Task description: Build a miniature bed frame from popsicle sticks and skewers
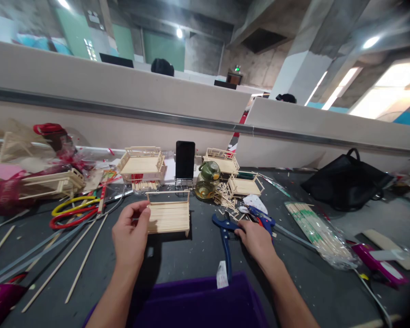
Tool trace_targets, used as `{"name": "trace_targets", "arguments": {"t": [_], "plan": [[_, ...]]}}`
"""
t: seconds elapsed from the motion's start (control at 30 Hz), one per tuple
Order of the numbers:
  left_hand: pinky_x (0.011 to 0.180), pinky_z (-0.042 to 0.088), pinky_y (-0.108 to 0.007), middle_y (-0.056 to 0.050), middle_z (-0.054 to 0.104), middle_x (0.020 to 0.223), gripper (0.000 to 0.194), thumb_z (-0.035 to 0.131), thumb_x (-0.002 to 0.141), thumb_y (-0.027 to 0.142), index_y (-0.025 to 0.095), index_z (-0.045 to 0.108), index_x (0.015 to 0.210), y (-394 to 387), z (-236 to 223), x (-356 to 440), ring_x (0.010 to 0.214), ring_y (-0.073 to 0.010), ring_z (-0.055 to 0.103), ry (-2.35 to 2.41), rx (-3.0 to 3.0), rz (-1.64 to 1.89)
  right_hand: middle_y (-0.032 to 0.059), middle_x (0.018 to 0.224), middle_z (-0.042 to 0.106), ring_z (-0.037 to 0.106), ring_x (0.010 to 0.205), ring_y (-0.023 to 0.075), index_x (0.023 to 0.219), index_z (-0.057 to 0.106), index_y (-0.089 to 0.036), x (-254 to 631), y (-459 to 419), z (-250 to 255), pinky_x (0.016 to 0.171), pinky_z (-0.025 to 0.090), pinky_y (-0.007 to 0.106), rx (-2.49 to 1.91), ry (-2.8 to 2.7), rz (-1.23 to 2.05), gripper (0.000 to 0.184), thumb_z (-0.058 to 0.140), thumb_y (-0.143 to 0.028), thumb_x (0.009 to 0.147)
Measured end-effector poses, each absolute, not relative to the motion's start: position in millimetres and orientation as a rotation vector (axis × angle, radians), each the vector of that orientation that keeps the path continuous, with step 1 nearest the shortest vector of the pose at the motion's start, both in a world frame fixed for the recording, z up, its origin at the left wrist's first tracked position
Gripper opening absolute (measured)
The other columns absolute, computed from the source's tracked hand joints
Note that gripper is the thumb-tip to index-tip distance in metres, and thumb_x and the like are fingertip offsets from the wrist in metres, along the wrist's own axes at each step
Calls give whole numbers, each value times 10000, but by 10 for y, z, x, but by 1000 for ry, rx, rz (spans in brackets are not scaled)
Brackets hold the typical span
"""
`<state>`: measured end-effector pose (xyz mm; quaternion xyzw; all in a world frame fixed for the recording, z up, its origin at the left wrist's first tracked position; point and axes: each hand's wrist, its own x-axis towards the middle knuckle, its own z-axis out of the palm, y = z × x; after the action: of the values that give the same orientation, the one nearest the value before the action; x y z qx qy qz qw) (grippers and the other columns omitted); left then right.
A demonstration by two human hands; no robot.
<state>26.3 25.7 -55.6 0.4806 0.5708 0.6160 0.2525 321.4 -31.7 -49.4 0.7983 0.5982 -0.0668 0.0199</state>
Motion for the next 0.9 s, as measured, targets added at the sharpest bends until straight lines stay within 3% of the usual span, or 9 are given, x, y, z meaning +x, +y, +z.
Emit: {"name": "trace_targets", "arguments": {"t": [0.4, 0.63, 0.9], "plan": [[641, 422, -224, -13, 658, 879, 250, 633, 805, 375, 198, 666, 978, 208, -540, 313, 750, -150, 569, 1469, 1328, 1639, 81, 927, 743, 686, 918, 230, 954, 694, -223, 2918, 55, -416, 687, 428, 270, 2471, 2015, -62, 256, 441, -253, 925], [652, 425, -234, -23, 651, 894, 230, 615, 823, 361, 189, 664, 967, 188, -515, 343, 775, -156, 570, 1456, 1360, 1633, 113, 969, 733, 688, 919, 234, 1095, 642, -198, 2803, 546, -641, 697, 446, 283, 2504, 1980, -82, 289, 446, -173, 883], [651, 427, -241, -23, 649, 877, 229, 611, 824, 365, 190, 667, 962, 154, -484, 335, 755, -156, 569, 1461, 1352, 1636, 105, 1015, 725, 668, 985, 231, 993, 692, -205, 2852, 665, -689, 748, 451, 278, 2512, 1965, -71, 266, 442, -244, 911]]}}
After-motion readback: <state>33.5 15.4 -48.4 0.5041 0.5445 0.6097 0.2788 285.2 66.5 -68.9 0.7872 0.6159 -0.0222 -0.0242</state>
